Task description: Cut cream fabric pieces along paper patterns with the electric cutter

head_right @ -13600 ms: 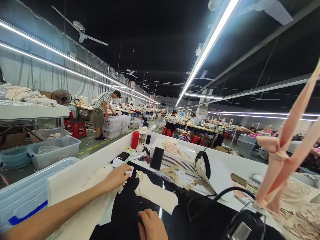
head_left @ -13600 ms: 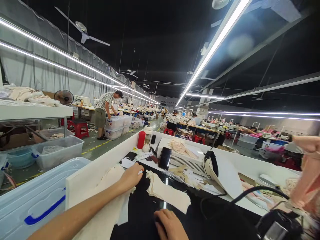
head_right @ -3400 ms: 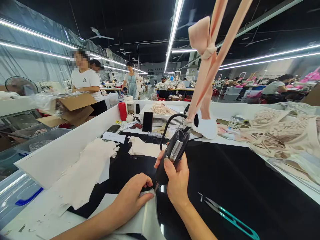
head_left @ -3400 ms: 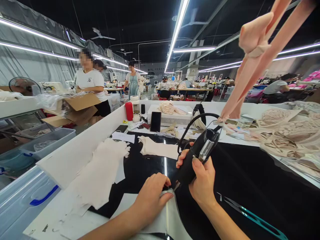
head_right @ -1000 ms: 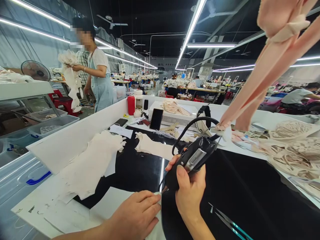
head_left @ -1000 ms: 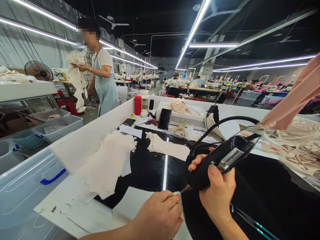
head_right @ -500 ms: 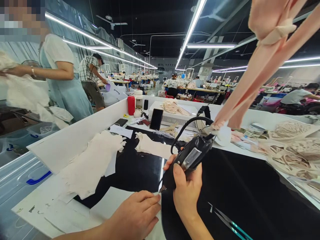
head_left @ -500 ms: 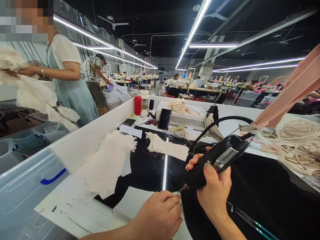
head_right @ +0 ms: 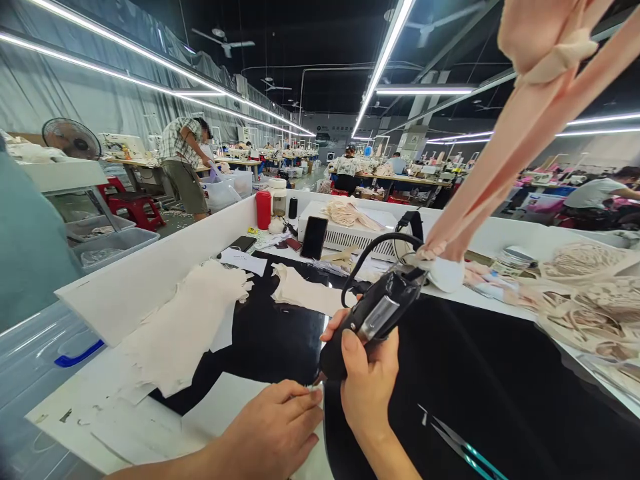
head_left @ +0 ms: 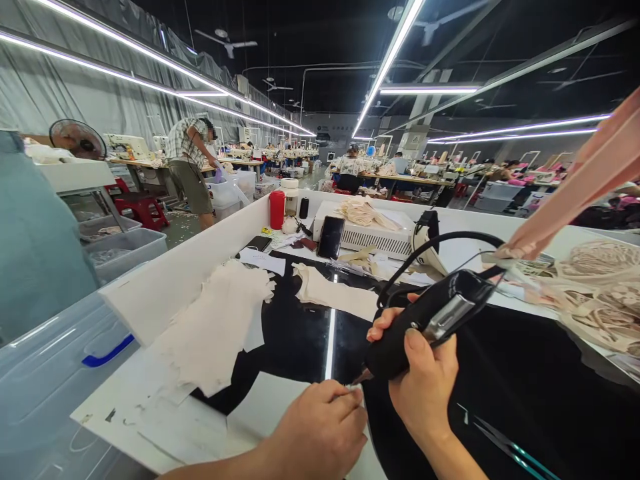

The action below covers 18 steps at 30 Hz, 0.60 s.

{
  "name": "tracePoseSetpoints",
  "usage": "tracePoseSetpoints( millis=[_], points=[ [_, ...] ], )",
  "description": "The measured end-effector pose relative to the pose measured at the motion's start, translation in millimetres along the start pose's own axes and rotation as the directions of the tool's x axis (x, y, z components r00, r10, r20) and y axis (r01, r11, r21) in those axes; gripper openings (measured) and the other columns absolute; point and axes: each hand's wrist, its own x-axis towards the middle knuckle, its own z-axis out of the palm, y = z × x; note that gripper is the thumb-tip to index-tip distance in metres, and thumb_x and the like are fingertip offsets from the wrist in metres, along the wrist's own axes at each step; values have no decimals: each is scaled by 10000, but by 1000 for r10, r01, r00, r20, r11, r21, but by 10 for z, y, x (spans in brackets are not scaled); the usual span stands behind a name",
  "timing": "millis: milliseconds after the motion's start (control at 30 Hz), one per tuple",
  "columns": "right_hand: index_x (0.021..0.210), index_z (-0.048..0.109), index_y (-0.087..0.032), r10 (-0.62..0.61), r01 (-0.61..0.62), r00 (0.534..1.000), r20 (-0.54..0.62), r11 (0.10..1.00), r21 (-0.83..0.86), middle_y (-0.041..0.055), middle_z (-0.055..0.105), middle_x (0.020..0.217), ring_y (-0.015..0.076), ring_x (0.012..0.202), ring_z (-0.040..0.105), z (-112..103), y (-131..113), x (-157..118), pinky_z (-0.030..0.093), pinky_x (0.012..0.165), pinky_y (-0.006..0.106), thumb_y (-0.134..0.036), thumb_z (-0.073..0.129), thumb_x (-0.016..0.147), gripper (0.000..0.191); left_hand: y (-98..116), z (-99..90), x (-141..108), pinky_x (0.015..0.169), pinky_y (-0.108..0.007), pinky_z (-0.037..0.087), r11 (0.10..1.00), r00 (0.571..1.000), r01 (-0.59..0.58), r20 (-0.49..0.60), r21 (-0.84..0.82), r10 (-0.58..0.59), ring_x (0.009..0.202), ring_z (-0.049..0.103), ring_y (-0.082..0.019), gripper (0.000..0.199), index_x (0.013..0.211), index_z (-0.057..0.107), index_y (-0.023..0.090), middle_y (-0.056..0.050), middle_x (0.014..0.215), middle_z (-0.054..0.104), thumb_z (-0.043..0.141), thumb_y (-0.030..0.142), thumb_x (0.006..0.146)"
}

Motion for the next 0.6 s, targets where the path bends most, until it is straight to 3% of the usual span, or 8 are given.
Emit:
tracePoseSetpoints(
  millis=[267,367,600],
  points=[
    [1163,590,-292,-15,16,1000,15,999,-50,-19,675,829,160,676,631,-22,2,-12,537,683,322,-386,731,938,282,5,-7,-2,906,-264,536,999,999,-35,8,27,35,996,709,-139,145,876,612,155,-44,1017,732,564,117,1008],
    [1145,589,-292,-15,16,1000,13,997,-72,-19,674,835,159,681,636,-12,2,-11,540,687,322,-395,730,939,271,-7,-4,-3,903,-264,532,999,999,-30,21,33,29,970,710,-133,80,943,616,130,-48,1011,726,568,118,1006],
    [1122,625,-299,92,-99,991,-95,993,-68,-7,703,840,188,702,668,-56,-97,38,595,646,318,-407,842,800,403,-69,155,6,835,-209,527,998,995,-51,82,36,48,915,704,-72,210,827,576,165,29,853,717,569,190,1036]
  ],
)
